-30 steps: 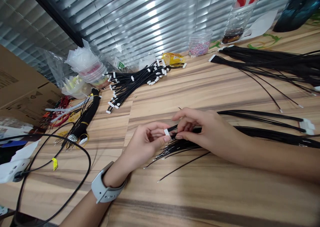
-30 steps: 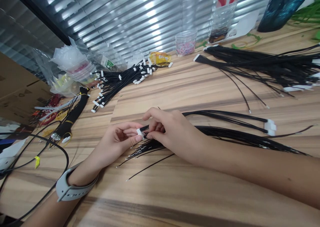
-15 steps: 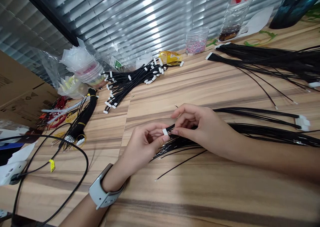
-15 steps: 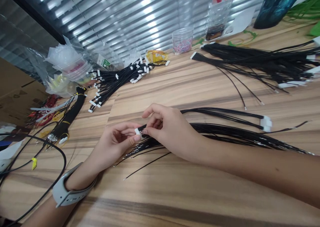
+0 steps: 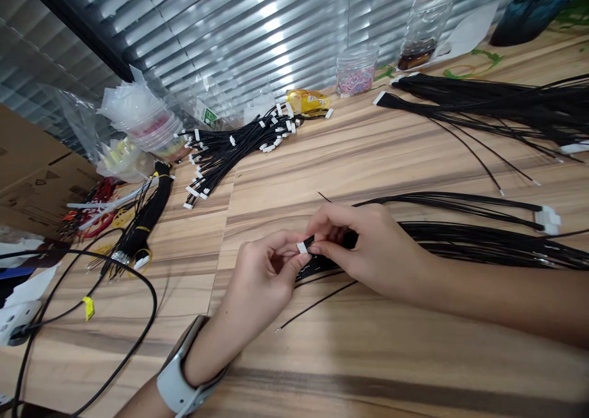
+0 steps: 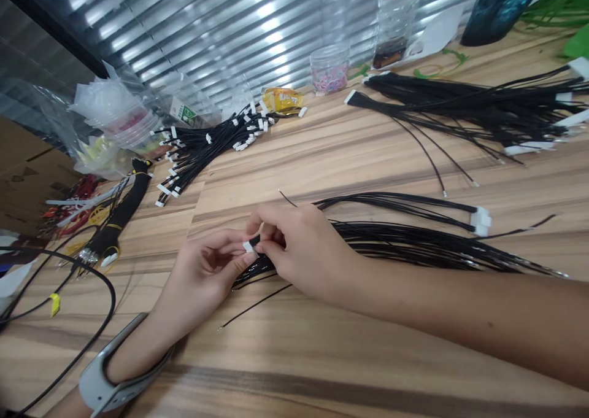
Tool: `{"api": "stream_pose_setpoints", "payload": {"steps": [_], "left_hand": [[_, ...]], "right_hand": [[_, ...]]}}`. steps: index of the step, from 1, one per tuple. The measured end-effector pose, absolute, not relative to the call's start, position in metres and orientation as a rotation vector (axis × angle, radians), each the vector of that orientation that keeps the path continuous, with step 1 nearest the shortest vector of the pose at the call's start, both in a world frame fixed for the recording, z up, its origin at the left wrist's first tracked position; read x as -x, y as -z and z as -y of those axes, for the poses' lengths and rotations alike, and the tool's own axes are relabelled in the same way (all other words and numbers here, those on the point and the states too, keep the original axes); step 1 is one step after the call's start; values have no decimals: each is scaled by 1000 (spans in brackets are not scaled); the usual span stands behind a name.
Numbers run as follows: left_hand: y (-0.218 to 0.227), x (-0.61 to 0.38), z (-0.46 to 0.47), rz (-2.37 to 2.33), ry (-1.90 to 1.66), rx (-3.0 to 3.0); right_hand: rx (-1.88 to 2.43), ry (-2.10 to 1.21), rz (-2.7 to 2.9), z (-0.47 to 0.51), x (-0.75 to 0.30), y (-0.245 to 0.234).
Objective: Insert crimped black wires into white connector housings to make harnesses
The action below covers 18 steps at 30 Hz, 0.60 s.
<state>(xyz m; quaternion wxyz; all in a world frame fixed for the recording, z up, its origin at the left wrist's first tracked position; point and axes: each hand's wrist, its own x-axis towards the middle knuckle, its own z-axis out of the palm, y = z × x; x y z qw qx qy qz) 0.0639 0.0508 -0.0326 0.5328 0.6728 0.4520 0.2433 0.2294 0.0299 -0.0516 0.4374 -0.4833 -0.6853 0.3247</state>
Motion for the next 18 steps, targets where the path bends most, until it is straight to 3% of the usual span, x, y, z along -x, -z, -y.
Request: {"api": "stream_pose_setpoints", "payload": {"steps": [5, 12, 18], "left_hand": [[33, -62, -56, -1039, -566, -1605], [31, -54, -77, -1064, -655, -1571], [32, -47, -84, -1069, -621, -1567]], "right_hand": [[1188, -702, 1834, -30, -232, 53], [948, 104, 2116, -30, -239, 51], [913, 8, 2417, -28, -235, 60]]}}
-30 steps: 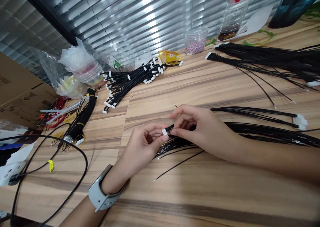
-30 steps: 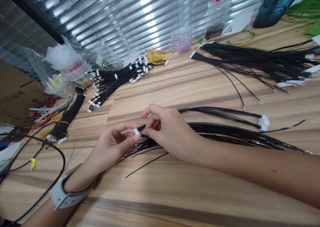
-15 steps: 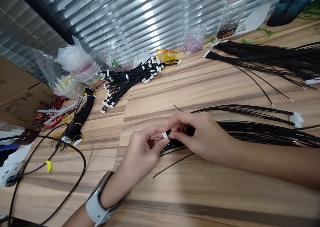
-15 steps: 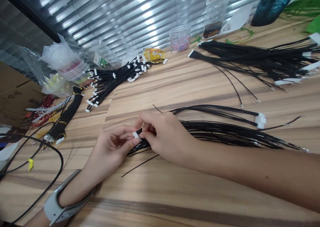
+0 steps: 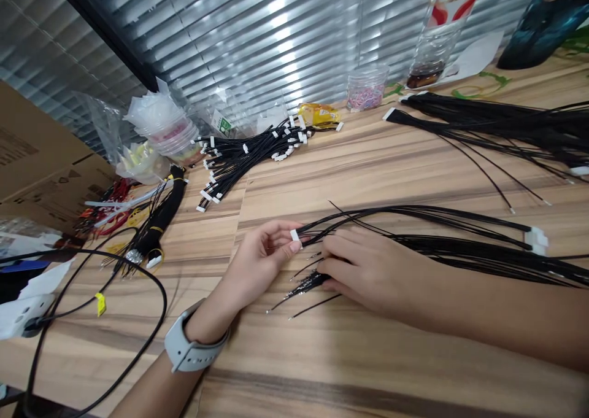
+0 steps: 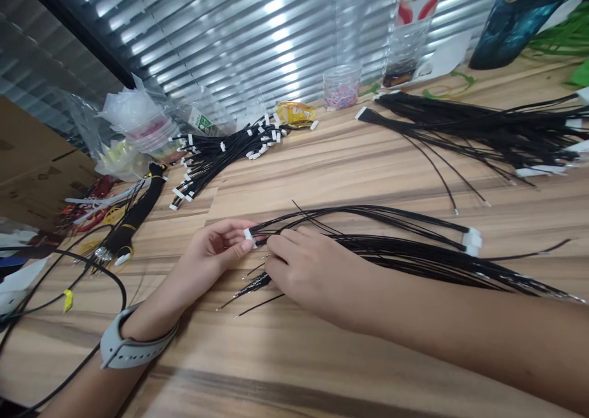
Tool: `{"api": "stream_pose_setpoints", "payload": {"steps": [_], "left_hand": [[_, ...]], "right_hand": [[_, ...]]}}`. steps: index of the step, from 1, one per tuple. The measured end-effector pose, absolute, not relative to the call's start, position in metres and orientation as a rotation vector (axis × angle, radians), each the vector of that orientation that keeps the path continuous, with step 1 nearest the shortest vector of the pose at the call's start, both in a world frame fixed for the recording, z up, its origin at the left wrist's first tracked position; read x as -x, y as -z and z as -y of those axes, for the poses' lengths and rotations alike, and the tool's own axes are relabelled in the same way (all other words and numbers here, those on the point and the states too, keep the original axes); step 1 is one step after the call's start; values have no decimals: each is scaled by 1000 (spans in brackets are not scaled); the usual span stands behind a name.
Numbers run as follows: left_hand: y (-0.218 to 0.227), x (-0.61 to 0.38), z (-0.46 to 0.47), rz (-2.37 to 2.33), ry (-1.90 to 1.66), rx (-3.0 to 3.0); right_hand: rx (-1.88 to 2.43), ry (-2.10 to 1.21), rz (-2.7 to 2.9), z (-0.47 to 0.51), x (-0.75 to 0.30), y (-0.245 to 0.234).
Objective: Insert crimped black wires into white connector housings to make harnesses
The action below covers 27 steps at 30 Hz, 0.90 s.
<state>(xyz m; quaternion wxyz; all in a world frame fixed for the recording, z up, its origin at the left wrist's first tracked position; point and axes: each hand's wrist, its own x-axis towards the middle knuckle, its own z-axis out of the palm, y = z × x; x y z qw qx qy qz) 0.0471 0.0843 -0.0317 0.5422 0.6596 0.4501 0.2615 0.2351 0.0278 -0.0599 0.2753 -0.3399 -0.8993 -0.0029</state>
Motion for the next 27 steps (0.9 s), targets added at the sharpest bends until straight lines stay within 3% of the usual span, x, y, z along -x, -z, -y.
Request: {"api": "stream_pose_setpoints", "payload": {"steps": [20, 27], "left_hand": [[28, -51, -77, -1015, -533, -1496], [28, -53, -75, -1023, -514, -1446]], "right_hand": [[1318, -467, 2047, -29, -240, 55], [1336, -338, 2069, -32, -239, 59]]}}
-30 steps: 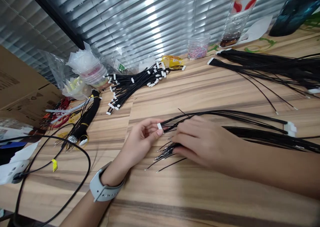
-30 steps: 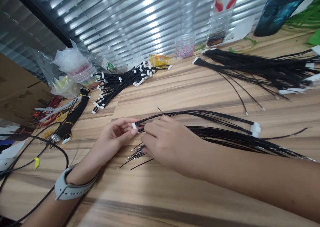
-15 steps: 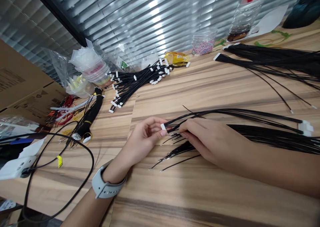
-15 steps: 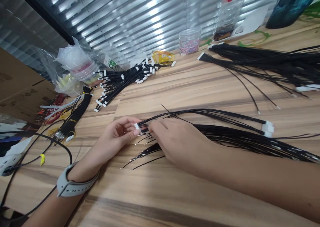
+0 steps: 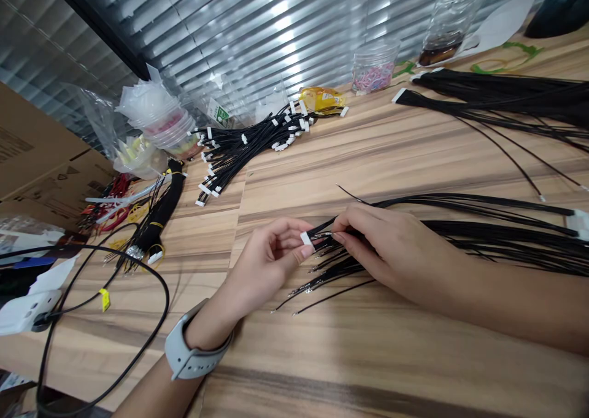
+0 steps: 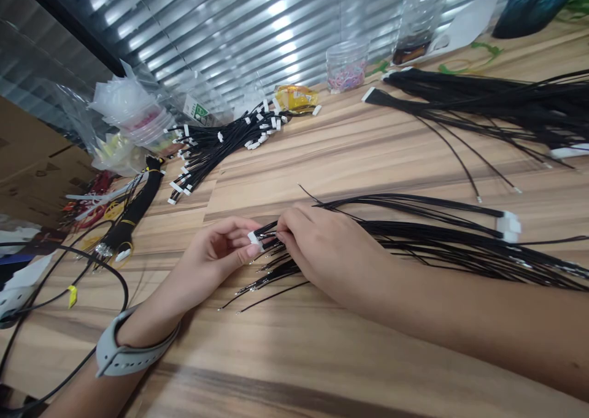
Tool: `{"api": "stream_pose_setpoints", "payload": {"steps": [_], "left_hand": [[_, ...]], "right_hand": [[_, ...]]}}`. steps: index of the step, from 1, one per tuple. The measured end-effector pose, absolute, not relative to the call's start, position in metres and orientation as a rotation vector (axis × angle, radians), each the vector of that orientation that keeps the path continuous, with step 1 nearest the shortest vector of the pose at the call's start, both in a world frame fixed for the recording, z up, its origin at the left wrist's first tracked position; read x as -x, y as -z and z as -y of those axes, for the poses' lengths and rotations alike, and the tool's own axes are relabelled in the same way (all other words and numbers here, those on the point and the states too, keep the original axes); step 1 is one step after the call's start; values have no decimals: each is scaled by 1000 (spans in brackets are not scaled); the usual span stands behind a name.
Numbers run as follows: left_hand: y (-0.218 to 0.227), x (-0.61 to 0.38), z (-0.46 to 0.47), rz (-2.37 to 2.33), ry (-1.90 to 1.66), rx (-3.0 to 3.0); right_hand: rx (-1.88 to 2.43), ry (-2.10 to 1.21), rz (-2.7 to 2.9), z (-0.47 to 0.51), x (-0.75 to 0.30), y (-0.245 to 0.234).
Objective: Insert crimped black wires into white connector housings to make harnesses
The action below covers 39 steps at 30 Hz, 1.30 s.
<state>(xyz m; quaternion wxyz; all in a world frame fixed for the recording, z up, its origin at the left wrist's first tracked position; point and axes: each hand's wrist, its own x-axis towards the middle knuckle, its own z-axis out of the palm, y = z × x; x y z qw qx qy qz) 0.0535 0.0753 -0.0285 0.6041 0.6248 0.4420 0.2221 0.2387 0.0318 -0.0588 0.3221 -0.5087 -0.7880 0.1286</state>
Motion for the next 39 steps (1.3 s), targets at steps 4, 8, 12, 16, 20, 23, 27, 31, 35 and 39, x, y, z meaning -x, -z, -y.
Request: {"api": "stream_pose_setpoints", "payload": {"steps": [4, 8, 12, 16, 20, 23, 27, 31, 35, 39], "left_hand": [[28, -54, -73, -1009, -514, -1443], [28, -55, -74, -1035, -517, -1451], [28, -55, -76, -1050, -526, -1455], [28, -55, -77, -1057, -544, -1457], [27, -54, -76, -1058, -545, -1468], [27, -54, -75, -1049, -537, -1477], [28, -53, -75, -1031, -523, -1475], [29, -53, -74, -1025, -515, -1476], [29, -54, -73, -1031, -520, -1494], [29, -54, -73, -1031, -523, -1525]], "right_hand": [[1335, -210, 2125, -31, -239, 58], [1312, -189, 2167, -30, -238, 56], [1221, -235, 2171, -29, -239, 54], [1189, -298, 2116, -29, -240, 54], [1212, -286, 2100, -30, -241, 55], [1237, -237, 2138, -30, -240, 56], [1268, -131, 2185, -29, -239, 57], [1279, -84, 2199, -30, -238, 58], [1291, -77, 2228, -31, -239, 58], [1257, -62, 2243, -32, -239, 57]]}}
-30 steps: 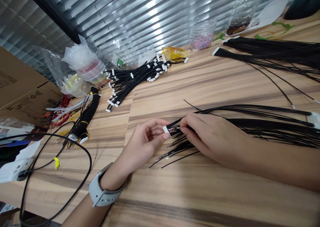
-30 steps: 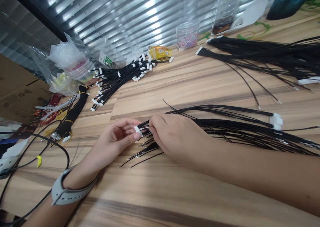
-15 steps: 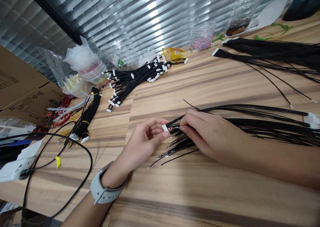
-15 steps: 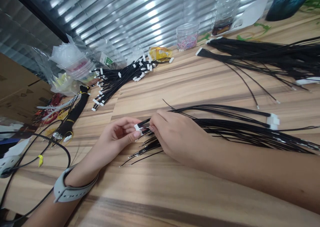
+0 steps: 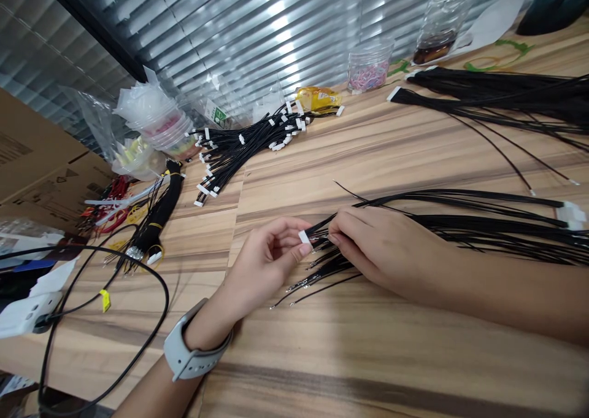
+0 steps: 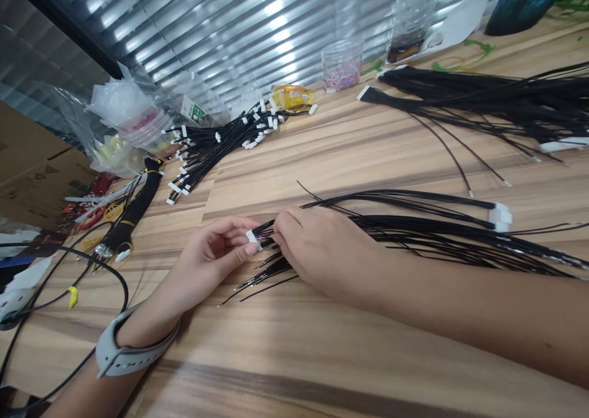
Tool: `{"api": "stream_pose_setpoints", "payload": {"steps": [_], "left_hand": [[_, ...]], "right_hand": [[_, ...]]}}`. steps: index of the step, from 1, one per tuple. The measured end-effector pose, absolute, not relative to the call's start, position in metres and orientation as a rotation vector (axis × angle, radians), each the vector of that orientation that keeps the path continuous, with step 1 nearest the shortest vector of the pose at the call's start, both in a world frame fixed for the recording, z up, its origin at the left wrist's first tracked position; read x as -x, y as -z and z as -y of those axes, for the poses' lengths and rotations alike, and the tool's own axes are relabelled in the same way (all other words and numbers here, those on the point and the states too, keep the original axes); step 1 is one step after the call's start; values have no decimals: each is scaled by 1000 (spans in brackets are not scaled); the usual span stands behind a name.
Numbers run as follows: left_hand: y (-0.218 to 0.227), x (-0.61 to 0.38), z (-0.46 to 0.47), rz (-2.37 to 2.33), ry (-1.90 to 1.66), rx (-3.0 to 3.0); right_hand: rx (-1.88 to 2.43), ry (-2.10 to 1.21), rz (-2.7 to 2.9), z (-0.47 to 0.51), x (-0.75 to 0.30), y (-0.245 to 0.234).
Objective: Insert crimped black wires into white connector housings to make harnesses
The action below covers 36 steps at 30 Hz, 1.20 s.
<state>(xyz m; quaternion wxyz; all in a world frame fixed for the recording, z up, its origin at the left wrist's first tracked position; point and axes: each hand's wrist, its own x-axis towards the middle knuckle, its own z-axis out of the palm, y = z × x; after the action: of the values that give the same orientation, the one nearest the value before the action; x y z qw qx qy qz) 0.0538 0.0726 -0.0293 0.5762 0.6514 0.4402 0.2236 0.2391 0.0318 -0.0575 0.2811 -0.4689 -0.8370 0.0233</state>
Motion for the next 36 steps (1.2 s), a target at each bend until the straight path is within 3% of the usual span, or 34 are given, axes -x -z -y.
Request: {"api": "stream_pose_setpoints", "payload": {"steps": [22, 36], "left_hand": [[30, -53, -71, -1051, -504, -1534], [29, -55, -71, -1052, -501, -1494]], "right_hand": [[1282, -32, 2240, -30, -239, 58], [1248, -298, 2223, -30, -240, 55]]}}
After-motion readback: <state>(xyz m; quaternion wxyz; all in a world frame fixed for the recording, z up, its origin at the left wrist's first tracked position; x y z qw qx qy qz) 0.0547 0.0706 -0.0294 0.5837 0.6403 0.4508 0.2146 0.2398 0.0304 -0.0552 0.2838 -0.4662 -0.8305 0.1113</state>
